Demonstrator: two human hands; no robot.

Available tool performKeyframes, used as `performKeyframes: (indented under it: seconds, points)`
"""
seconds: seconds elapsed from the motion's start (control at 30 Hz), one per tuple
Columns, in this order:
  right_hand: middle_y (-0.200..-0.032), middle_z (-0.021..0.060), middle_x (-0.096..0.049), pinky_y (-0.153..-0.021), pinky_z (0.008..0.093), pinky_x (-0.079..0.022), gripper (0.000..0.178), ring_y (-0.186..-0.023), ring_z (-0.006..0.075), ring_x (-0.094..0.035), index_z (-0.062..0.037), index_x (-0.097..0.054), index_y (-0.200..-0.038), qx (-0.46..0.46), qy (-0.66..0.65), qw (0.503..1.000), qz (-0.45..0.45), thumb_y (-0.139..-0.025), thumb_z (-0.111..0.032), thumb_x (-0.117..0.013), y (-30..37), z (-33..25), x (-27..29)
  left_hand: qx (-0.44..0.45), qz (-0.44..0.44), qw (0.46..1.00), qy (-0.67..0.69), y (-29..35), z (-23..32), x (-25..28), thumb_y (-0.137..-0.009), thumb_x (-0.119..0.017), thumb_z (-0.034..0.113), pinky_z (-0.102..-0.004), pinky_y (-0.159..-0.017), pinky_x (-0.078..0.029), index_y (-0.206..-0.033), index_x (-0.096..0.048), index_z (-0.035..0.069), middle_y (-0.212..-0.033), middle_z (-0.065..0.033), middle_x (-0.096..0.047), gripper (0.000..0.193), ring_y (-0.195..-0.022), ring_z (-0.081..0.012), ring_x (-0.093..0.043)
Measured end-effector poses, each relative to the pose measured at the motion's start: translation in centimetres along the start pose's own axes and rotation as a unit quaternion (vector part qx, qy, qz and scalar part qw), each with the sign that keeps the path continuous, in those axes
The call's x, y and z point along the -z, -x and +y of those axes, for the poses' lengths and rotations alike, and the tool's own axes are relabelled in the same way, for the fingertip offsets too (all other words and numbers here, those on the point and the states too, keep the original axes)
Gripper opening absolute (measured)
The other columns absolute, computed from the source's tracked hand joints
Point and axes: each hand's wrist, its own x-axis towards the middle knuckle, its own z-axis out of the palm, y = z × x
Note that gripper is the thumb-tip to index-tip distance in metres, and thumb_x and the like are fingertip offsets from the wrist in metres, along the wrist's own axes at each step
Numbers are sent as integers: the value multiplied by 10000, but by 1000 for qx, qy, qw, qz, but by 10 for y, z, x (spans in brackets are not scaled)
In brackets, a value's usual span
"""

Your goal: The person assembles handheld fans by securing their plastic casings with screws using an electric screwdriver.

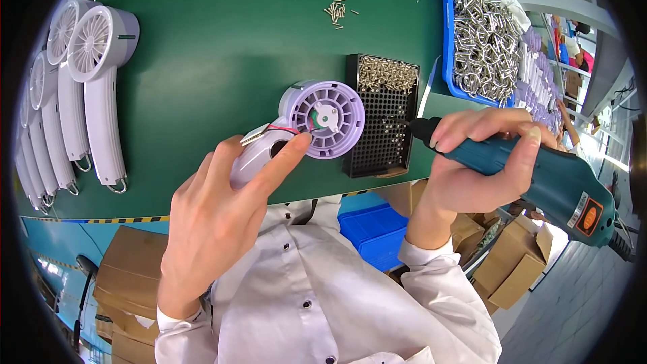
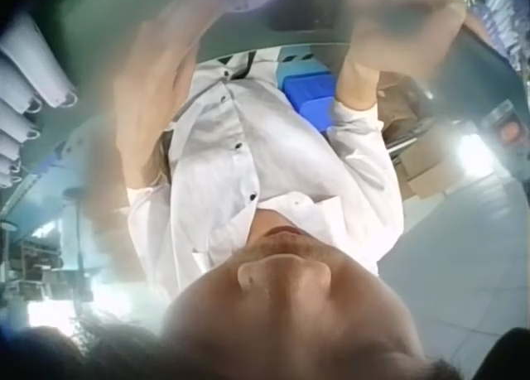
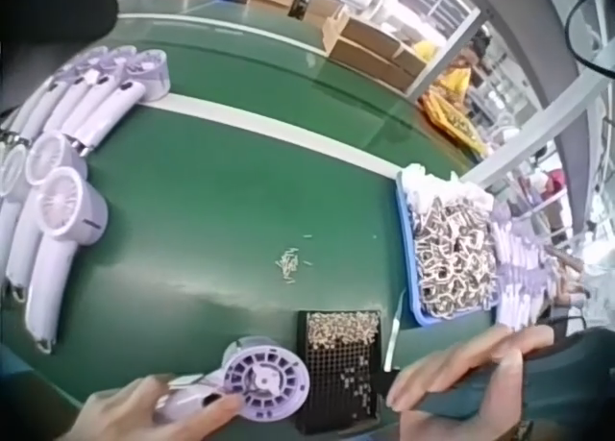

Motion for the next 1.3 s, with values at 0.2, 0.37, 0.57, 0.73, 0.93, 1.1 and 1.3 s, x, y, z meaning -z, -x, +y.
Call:
performKeyframes:
  seconds: [0.2, 0.37, 0.57, 0.73, 0.93, 1.1, 1.3]
  points:
    - [-655, 173, -510, -357, 363, -486, 167, -377, 234, -488, -31, -364, -975, 12, 0, 1000, -5, -966, -176, -446, 2, 1, 1, -7, 8, 1000, -7, -1, 0, -1, -671, -635, -44, -327, -545, -510, -1310, -612, 254, -938, -120, -514, 705, -737, -211, -575]
    - [-697, 161, -513, -361, 377, -485, 158, -390, 244, -495, -69, -409, -1051, 0, -8, 1000, 8, -989, -211, -382, 2, -4, 3, -5, 14, 1000, -4, 1, -1, -1, -659, -632, -48, -324, -548, -512, -1312, -610, 255, -942, -121, -521, 720, -731, -207, -576]
    - [-726, 117, -483, -358, 356, -411, 289, -392, 211, -440, -62, -489, -1089, 19, -76, 997, -24, -991, -300, -357, -4, -36, -12, -20, 5, 1000, -19, 4, -1, -2, -692, -610, -19, -289, -542, -503, -1330, -592, 262, -994, -138, -563, 698, -676, -187, -550]
    - [-795, 107, -459, -396, 337, -374, 437, -442, 181, -409, -1, -497, -1166, 9, -143, 972, -185, -975, -376, -379, -13, -45, -44, -20, -7, 999, -38, 6, -2, -1, -693, -592, -17, -280, -526, -496, -1362, -557, 271, -975, -122, -555, 729, -637, -174, -529]
    - [-826, 142, -502, -413, 390, -422, 456, -458, 229, -467, -3, -467, -1207, 5, -86, 942, -324, -979, -368, -316, -24, -41, -62, -26, 17, 998, -49, 7, -4, -4, -676, -597, 11, -273, -499, -487, -1367, -541, 284, -951, -96, -540, 745, -627, -168, -527]
    - [-817, 137, -515, -406, 415, -445, 431, -457, 242, -486, -45, -471, -1218, 12, -103, 952, -287, -981, -369, -314, -17, -27, -66, -40, 12, 998, -41, 5, -5, -3, -675, -596, 10, -264, -511, -494, -1389, -513, 276, -958, -99, -535, 766, -632, -166, -518]
    - [-791, 154, -512, -408, 422, -467, 293, -448, 268, -504, -89, -425, -1148, 0, -62, 965, -254, -1006, -332, -346, 0, -14, -77, -36, 14, 999, -24, 8, -9, -3, -677, -605, 15, -258, -521, -495, -1391, -507, 262, -949, -99, -520, 762, -622, -166, -493]
